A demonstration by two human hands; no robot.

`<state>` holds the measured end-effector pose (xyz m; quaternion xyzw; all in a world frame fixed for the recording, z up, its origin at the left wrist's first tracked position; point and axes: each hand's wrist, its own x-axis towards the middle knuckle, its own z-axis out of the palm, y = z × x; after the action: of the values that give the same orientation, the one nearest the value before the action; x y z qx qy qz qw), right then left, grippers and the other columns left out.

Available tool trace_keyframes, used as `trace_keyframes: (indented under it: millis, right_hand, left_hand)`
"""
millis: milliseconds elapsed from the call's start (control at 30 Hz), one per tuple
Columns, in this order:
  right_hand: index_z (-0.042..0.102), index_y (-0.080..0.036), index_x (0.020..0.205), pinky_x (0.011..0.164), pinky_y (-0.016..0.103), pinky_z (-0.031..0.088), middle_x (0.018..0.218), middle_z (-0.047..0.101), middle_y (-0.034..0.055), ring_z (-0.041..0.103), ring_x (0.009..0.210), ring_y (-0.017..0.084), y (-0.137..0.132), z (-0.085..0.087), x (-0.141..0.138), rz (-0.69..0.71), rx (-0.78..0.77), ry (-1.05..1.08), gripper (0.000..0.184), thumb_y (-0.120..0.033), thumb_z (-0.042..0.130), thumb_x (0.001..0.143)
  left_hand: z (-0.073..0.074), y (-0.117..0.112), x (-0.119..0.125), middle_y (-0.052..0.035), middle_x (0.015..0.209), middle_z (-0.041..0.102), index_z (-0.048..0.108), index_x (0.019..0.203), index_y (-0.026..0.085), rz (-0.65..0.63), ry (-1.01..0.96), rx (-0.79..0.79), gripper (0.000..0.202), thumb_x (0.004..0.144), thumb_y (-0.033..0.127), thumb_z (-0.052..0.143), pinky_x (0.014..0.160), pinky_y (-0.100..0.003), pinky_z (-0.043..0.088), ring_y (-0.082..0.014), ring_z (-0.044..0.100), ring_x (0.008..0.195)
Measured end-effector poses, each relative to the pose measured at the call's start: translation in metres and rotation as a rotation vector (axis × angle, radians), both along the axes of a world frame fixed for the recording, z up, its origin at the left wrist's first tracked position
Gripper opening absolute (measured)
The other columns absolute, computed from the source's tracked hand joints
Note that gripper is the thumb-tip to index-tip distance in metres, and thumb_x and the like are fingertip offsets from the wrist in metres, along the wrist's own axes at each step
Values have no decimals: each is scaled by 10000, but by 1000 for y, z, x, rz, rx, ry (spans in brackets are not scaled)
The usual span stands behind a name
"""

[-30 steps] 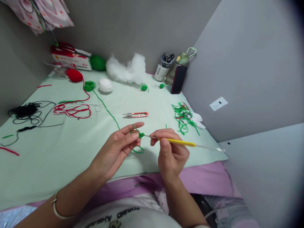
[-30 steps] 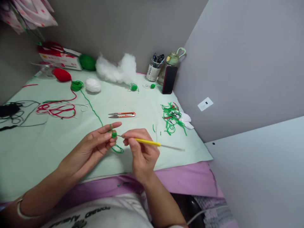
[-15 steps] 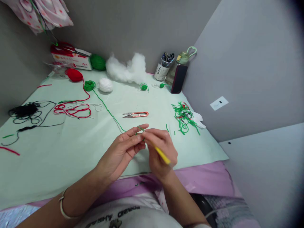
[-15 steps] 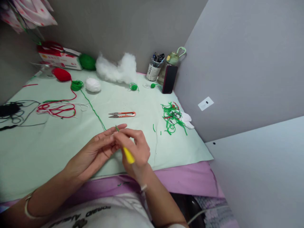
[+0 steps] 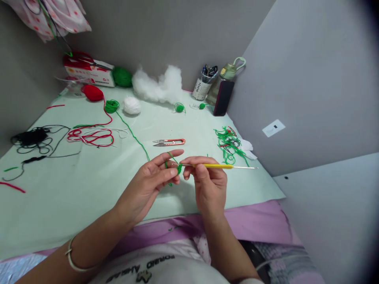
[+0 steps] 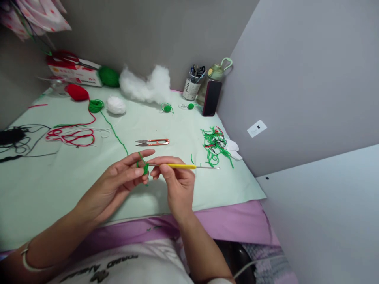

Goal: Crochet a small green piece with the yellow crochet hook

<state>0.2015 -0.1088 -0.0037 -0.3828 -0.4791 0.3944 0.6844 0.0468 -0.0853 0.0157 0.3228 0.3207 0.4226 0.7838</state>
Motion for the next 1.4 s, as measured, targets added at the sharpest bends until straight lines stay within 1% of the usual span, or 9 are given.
trace_keyframes:
  millis: [233, 433, 667, 800, 967, 1067, 1167, 1300, 1400]
  right_hand:
    - [789, -239, 966, 636, 311, 609, 928, 817, 47, 686, 655, 143, 1, -1, 0, 29, -59, 22, 198, -417, 707, 991]
    - [802, -275, 980, 691, 309, 590, 962, 790, 27, 684, 746, 145, 1, -2, 1, -5, -2, -39, 157, -374, 686, 1013]
    - [800, -251, 945, 647, 282, 595, 889, 778, 24, 686, 692, 133, 2, -2, 1, -24, -10, 75, 135, -361, 730, 979]
    - [776, -234, 895, 611, 272, 570, 831, 746, 11, 652, 638, 119, 4, -2, 4, -36, -66, 118, 151, -364, 738, 962]
    - [773, -232, 895, 558, 259, 534, 782, 735, 5, 622, 589, 113, 2, 1, 4, 53, -82, 161, 175, -388, 741, 966]
    - [814, -252, 934, 651, 289, 571, 897, 790, 35, 699, 747, 153, -1, 1, 2, 21, 3, 14, 140, -361, 739, 979]
    - [835, -277, 988, 731, 297, 579, 980, 816, 39, 721, 854, 162, -3, -2, 1, -29, 54, -83, 121, -293, 717, 1002]
    - [803, -268, 995, 673, 276, 587, 932, 806, 21, 705, 712, 126, -1, -4, 3, 52, 5, 26, 150, -326, 670, 1033]
    - [762, -238, 979, 637, 279, 605, 889, 794, 24, 710, 672, 131, -2, -2, 5, 55, 6, -15, 186, -343, 627, 1053]
  left_hand:
    - [-1, 0, -2, -22, 915, 731, 791, 1301, 269, -13, -10, -22, 453, 851, 256, 841, 848, -305, 485, -166, 623, 821]
    - [2, 1, -2, 3, 884, 692, 834, 1204, 258, 0, -22, -34, 368, 838, 225, 842, 806, -256, 498, -123, 606, 761]
    - [6, -1, -2, 6, 815, 651, 818, 1244, 200, -6, -104, -116, 415, 829, 193, 822, 750, -222, 530, -108, 608, 720]
    - [6, 1, -5, -11, 816, 641, 840, 1179, 153, -23, -145, -162, 368, 813, 165, 802, 695, -212, 526, -100, 584, 691]
    - [2, 1, -3, 5, 830, 638, 849, 1155, 203, 4, -76, -63, 324, 832, 196, 822, 713, -204, 513, -94, 583, 698]
    - [1, -2, 1, 8, 869, 683, 830, 1215, 272, 29, 14, 38, 381, 840, 212, 853, 784, -223, 519, -111, 605, 758]
    - [2, -3, 2, 16, 871, 685, 828, 1216, 302, 33, 41, 68, 386, 840, 222, 865, 801, -236, 518, -118, 606, 785]
    - [3, -2, -3, 12, 845, 663, 838, 1188, 276, 5, 18, 34, 345, 844, 248, 849, 798, -255, 520, -132, 597, 800]
    - [2, 0, -6, 14, 834, 644, 837, 1191, 266, -6, 18, 24, 336, 855, 258, 832, 795, -259, 516, -135, 584, 805]
